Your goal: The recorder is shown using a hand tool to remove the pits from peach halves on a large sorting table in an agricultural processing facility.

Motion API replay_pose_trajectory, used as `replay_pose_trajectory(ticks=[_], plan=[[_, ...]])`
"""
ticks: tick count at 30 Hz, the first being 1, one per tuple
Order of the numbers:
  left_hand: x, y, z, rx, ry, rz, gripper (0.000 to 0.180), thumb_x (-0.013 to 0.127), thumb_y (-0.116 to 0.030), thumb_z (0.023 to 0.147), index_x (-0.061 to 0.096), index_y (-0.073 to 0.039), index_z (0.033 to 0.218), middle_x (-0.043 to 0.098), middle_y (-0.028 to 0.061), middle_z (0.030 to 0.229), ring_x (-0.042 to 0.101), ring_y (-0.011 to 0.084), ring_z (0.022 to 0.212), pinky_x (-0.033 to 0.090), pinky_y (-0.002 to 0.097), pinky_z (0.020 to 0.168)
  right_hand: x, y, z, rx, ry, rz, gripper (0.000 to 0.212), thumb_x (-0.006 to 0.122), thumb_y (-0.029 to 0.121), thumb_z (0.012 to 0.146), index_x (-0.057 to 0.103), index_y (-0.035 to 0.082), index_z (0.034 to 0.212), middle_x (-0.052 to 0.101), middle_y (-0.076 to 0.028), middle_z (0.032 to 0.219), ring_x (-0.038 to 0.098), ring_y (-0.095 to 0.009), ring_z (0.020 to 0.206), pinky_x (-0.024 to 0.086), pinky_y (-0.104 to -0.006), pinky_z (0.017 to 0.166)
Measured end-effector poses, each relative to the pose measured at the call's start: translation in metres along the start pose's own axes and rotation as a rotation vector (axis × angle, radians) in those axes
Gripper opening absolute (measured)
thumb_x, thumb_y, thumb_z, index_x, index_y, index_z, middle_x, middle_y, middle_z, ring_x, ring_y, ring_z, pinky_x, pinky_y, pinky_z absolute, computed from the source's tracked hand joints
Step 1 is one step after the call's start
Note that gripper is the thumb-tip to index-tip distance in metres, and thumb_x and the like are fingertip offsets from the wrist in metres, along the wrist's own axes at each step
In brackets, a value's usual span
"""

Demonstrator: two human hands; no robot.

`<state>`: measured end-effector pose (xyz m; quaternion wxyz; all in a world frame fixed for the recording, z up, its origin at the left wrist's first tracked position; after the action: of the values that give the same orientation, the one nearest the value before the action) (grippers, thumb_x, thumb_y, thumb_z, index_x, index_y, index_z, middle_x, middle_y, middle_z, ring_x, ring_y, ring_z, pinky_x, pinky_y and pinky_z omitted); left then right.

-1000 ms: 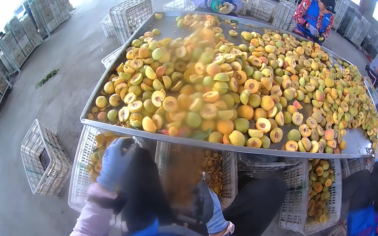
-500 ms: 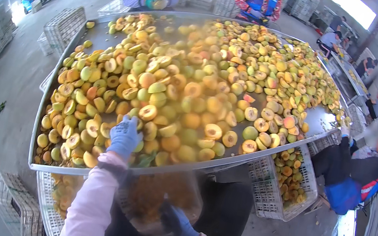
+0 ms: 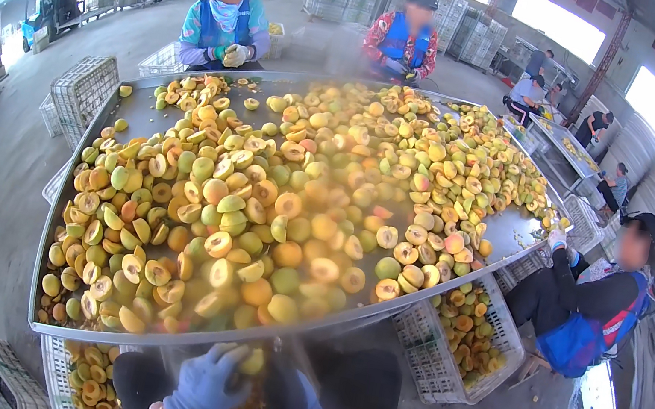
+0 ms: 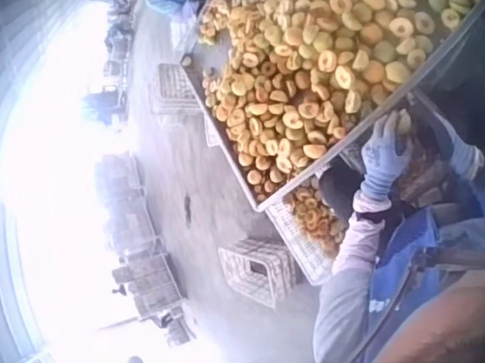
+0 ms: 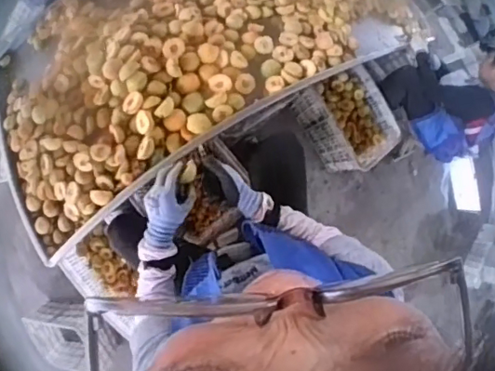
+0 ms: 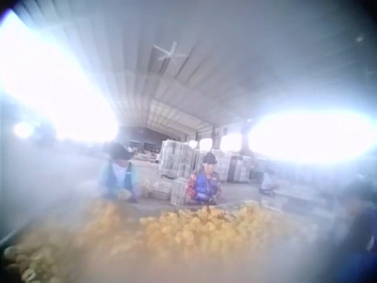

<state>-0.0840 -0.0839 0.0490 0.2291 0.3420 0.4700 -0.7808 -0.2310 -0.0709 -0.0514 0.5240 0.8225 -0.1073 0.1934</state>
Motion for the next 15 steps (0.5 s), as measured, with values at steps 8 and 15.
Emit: replay_pose_trajectory(ticks=[8,15], plan=[[0.017,-0.019,-0.024,0.217,0.151,0.149,0.050,0.070,-0.029,0.071,0.057,-0.012,0.116,0.055,0.0129,0.112,0.064,0.0282,0.086,0.052,0.0380,0.071,0.003,-0.041,-0.018,0.288,0.195,0.398,0.032,0.044,0.038,0.098,0.057,0.010,0.105,0.053,0.003,0.068,0.046,-0.005,0.048,0.033,-0.0178,0.041],[-0.028,-0.067,0.000,0.346,0.281,0.185,0.053,0.069,-0.045,0.074,0.057,-0.015,0.116,0.055,0.0102,0.111,0.064,0.0283,0.087,0.053,0.0395,0.069,0.016,-0.003,-0.055,0.256,-0.071,0.249,0.026,0.049,0.041,0.094,0.054,0.016,0.101,0.036,0.004,0.052,0.035,-0.007,0.042,0.029,-0.0216,0.040]])
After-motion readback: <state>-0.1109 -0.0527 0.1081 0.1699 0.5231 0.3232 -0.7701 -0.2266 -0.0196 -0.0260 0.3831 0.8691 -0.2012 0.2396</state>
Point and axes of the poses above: each hand's wrist, its own z-axis towards the middle knuckle, its own x-axis out of the palm, y = z × x, the point moved 6 cm from there along z, towards the middle knuckle
